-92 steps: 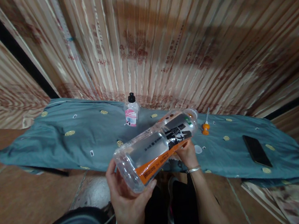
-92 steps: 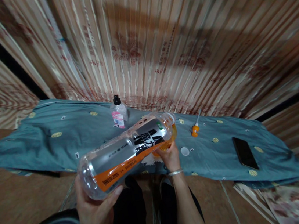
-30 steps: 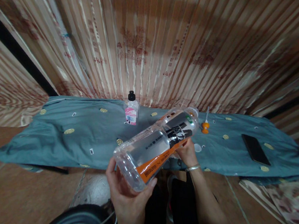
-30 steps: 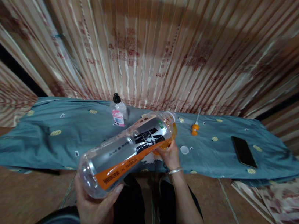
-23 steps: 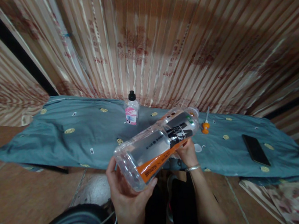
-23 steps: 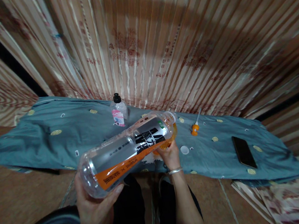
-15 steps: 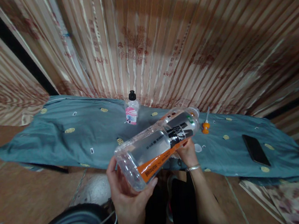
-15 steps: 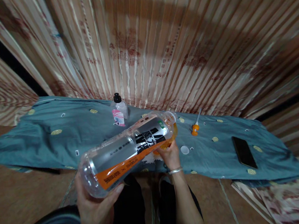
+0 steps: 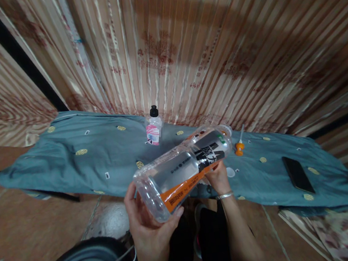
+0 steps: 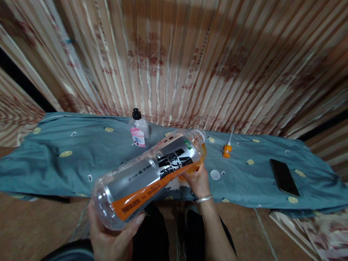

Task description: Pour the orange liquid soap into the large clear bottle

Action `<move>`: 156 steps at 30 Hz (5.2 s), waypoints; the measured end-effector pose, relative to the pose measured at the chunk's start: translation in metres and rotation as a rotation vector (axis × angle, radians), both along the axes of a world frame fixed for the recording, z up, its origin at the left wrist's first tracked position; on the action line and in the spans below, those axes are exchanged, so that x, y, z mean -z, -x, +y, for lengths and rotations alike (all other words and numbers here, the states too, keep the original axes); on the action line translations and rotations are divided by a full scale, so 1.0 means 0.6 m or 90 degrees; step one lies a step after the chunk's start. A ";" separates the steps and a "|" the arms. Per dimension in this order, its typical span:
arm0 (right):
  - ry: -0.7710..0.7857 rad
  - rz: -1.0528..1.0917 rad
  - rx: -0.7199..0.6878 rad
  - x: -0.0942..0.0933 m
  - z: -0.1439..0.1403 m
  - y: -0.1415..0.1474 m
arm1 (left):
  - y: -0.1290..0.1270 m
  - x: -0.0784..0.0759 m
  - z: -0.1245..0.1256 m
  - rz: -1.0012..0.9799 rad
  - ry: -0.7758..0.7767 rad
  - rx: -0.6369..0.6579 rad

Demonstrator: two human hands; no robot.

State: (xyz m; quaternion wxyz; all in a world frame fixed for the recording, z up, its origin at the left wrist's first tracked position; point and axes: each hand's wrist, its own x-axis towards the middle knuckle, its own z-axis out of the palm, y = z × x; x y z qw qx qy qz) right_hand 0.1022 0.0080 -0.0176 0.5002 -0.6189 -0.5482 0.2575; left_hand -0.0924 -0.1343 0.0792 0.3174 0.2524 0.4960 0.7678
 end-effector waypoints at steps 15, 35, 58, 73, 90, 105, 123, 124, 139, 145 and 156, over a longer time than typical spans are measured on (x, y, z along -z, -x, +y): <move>-0.005 -0.015 0.013 -0.002 -0.001 0.002 | 0.012 0.022 0.002 0.024 -0.011 0.009; -0.002 0.009 0.022 -0.009 -0.002 0.004 | -0.003 0.003 0.001 -0.006 -0.029 -0.002; -0.010 -0.005 0.010 -0.002 -0.002 0.003 | 0.014 0.021 -0.001 0.042 -0.063 0.029; -0.004 -0.011 0.000 -0.005 -0.001 0.003 | -0.005 -0.004 0.000 -0.016 -0.025 -0.004; -0.006 -0.016 0.017 -0.008 -0.002 0.004 | 0.000 -0.001 0.000 -0.008 -0.019 0.005; 0.003 0.009 0.015 -0.008 -0.001 0.003 | 0.006 0.014 0.000 0.005 -0.032 0.001; 0.007 -0.002 0.025 -0.005 -0.002 0.004 | 0.000 0.003 -0.001 -0.008 -0.015 -0.013; 0.011 -0.003 0.025 -0.004 -0.002 0.003 | -0.002 -0.001 -0.001 -0.014 -0.013 -0.014; -0.009 -0.005 0.003 -0.007 -0.001 0.004 | -0.003 -0.003 -0.003 -0.008 0.009 -0.009; 0.006 0.022 0.004 -0.009 -0.003 0.007 | -0.009 -0.010 -0.003 -0.033 0.000 -0.007; -0.019 -0.008 0.016 -0.006 -0.002 0.004 | -0.011 -0.012 0.000 -0.047 -0.025 -0.017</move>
